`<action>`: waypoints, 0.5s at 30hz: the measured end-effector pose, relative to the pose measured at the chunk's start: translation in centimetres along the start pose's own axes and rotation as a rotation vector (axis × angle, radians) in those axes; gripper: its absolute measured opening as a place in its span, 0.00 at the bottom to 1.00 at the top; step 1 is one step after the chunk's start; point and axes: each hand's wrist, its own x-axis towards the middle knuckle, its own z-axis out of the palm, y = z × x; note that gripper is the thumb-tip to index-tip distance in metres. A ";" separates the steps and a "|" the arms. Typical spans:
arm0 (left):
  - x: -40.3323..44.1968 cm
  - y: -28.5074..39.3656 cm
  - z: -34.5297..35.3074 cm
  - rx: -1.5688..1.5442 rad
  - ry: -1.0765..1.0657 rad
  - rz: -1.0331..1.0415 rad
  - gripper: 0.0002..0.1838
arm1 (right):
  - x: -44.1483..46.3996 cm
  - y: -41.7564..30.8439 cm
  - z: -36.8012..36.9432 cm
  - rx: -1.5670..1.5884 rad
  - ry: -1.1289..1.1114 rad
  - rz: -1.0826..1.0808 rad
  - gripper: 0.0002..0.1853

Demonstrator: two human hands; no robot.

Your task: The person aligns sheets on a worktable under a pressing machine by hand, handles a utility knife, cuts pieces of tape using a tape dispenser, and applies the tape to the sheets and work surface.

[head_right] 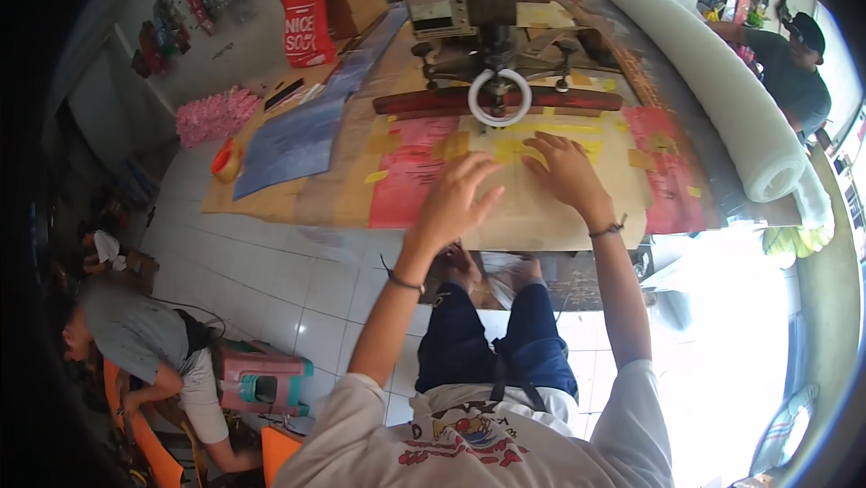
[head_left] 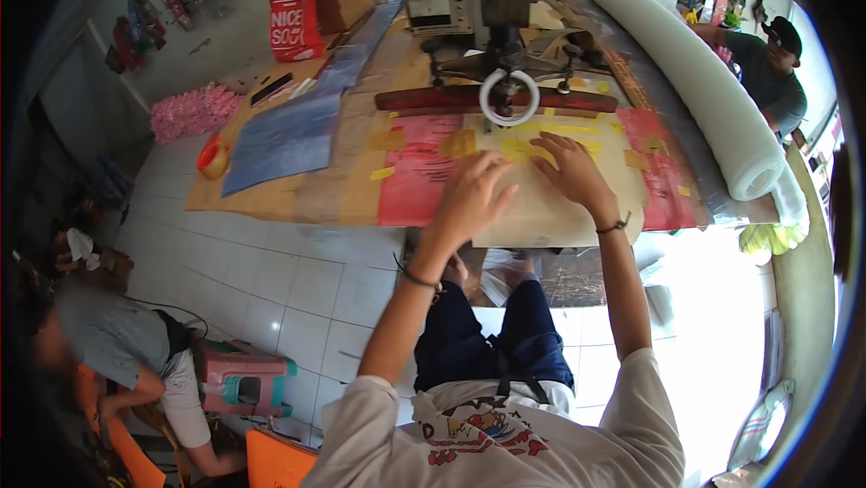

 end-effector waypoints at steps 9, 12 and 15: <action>3.1 -2.7 1.7 0.024 -0.240 -0.134 0.24 | 1.7 3.0 2.2 -0.028 -0.029 -0.157 0.25; 2.3 -3.2 2.3 0.044 -0.213 -0.113 0.26 | 1.5 2.5 1.6 0.013 -0.030 -0.143 0.25; 2.9 -3.2 2.3 0.042 -0.231 -0.101 0.28 | 1.5 2.4 1.6 0.007 -0.042 -0.141 0.24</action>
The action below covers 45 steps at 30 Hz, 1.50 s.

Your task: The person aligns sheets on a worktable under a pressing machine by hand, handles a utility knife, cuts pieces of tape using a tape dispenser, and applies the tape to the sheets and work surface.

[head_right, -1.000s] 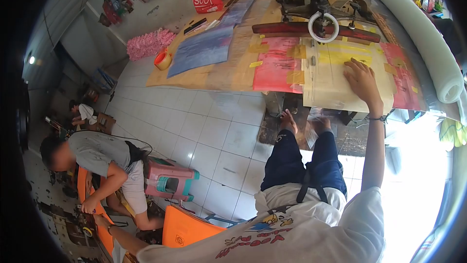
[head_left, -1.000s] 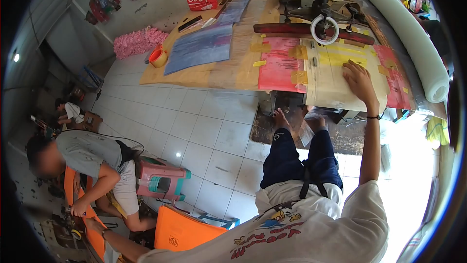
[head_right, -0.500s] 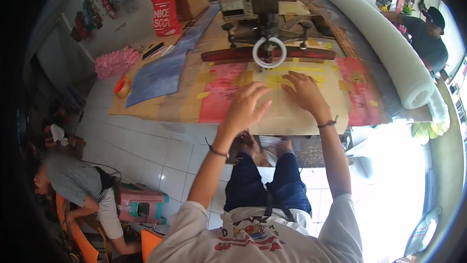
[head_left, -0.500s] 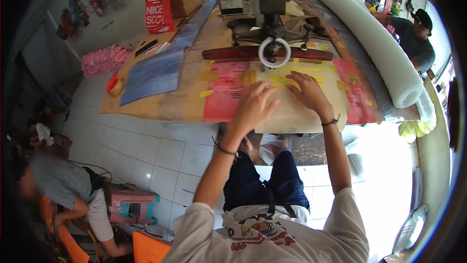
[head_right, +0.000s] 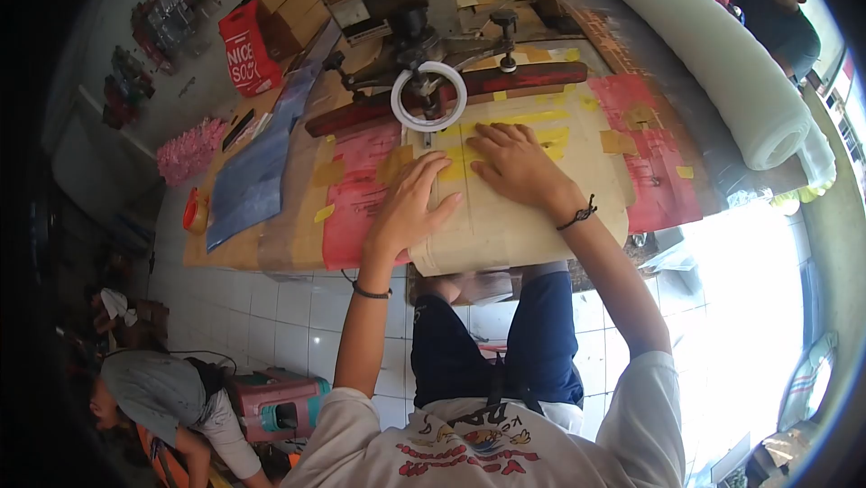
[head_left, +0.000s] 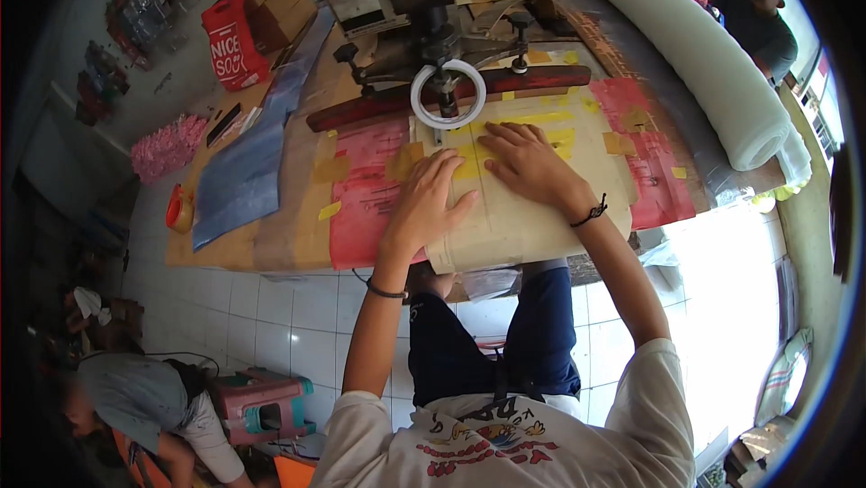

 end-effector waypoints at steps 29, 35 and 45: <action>-0.3 -0.7 0.3 -0.032 -0.063 -0.068 0.35 | 7.1 3.2 3.8 -0.138 -0.157 0.085 0.33; -0.2 -0.5 0.0 -0.049 -0.057 -0.061 0.35 | 8.8 2.0 4.1 -0.322 -0.265 0.113 0.28; -0.4 -0.8 0.0 -0.072 -0.006 -0.011 0.36 | 9.8 2.5 5.6 -0.274 -0.135 0.127 0.27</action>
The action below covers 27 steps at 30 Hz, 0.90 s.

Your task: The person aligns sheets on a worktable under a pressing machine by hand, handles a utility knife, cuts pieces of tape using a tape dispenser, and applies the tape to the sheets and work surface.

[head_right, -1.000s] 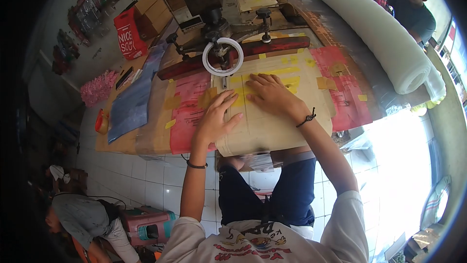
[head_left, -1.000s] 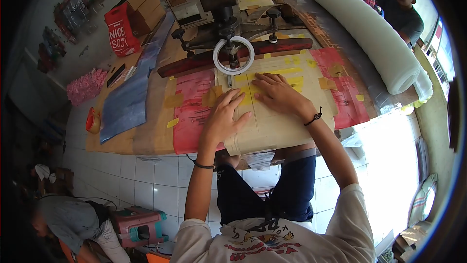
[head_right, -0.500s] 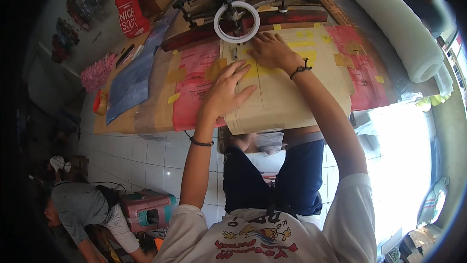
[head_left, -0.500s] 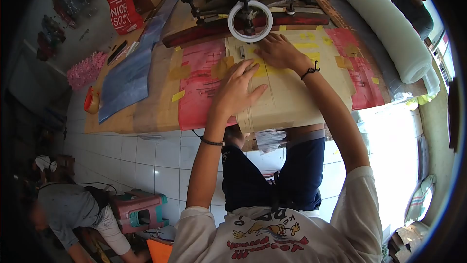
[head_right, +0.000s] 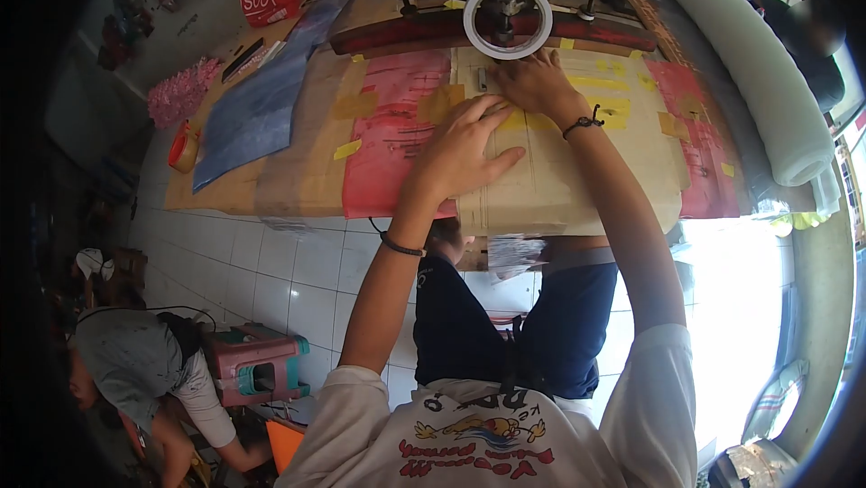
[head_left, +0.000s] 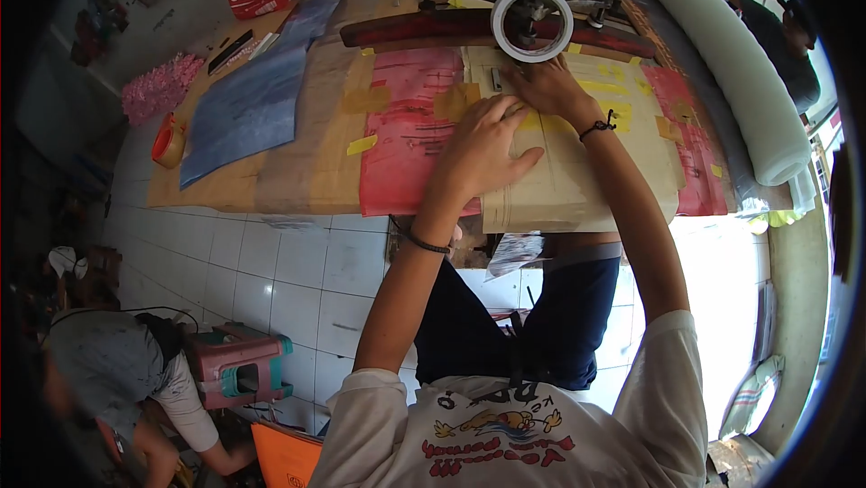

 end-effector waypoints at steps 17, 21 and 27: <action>-0.1 -0.3 0.8 0.011 0.045 0.023 0.38 | -0.5 -1.1 -1.0 0.097 -0.164 0.165 0.32; -0.2 0.0 0.5 0.033 0.037 0.014 0.38 | -3.6 -2.0 -3.1 0.191 -0.153 0.187 0.34; -0.4 0.2 0.4 0.074 0.020 0.015 0.38 | -14.0 -3.6 -6.6 0.149 0.042 0.141 0.26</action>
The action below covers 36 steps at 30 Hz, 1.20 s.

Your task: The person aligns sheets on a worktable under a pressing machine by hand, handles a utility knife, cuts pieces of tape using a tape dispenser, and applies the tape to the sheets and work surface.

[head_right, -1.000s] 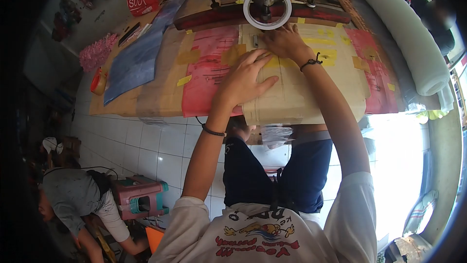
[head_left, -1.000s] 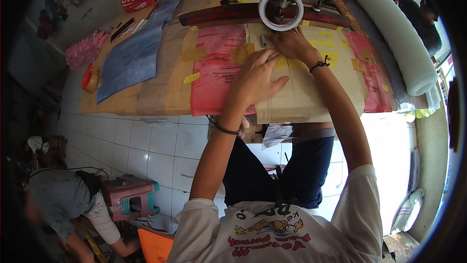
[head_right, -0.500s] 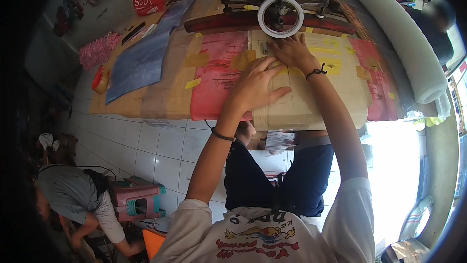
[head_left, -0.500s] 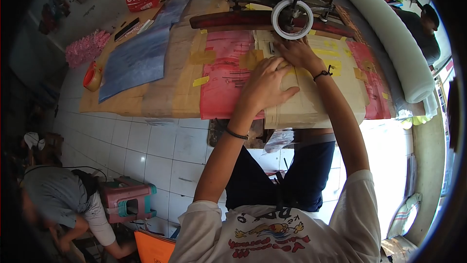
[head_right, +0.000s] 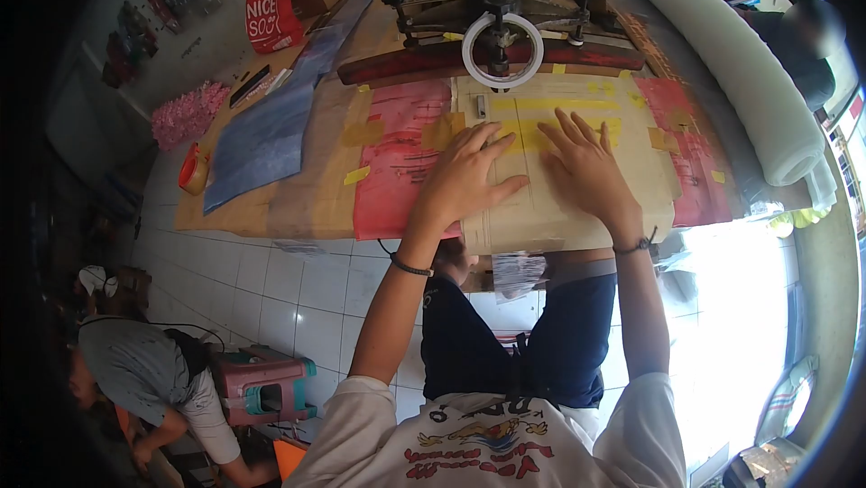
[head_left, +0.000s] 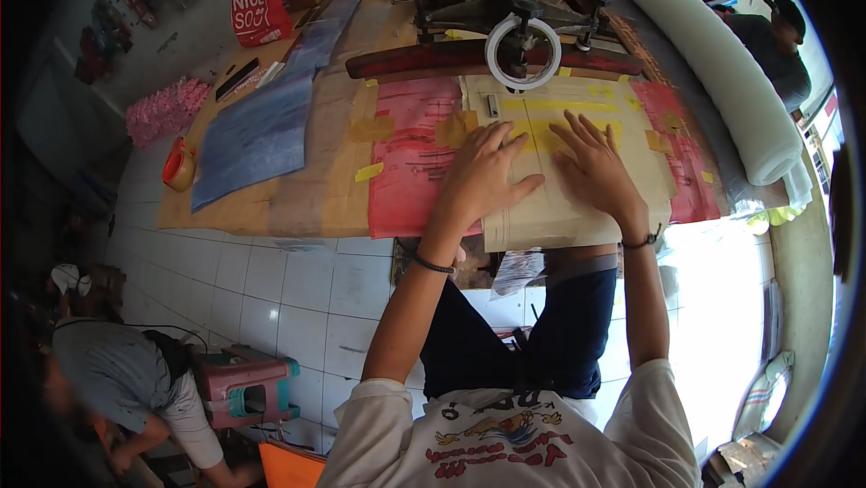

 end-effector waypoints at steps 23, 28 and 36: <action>-2.1 0.5 -3.7 -0.327 0.014 -0.181 0.28 | -3.9 -0.6 -0.8 0.160 0.308 -0.006 0.12; -3.5 -0.3 -2.5 -0.032 0.051 -0.034 0.28 | -4.1 -0.4 -0.6 0.090 0.255 -0.061 0.11; -3.7 0.0 -2.5 -0.028 0.076 -0.015 0.29 | -4.0 -0.6 -0.8 0.106 0.260 -0.043 0.11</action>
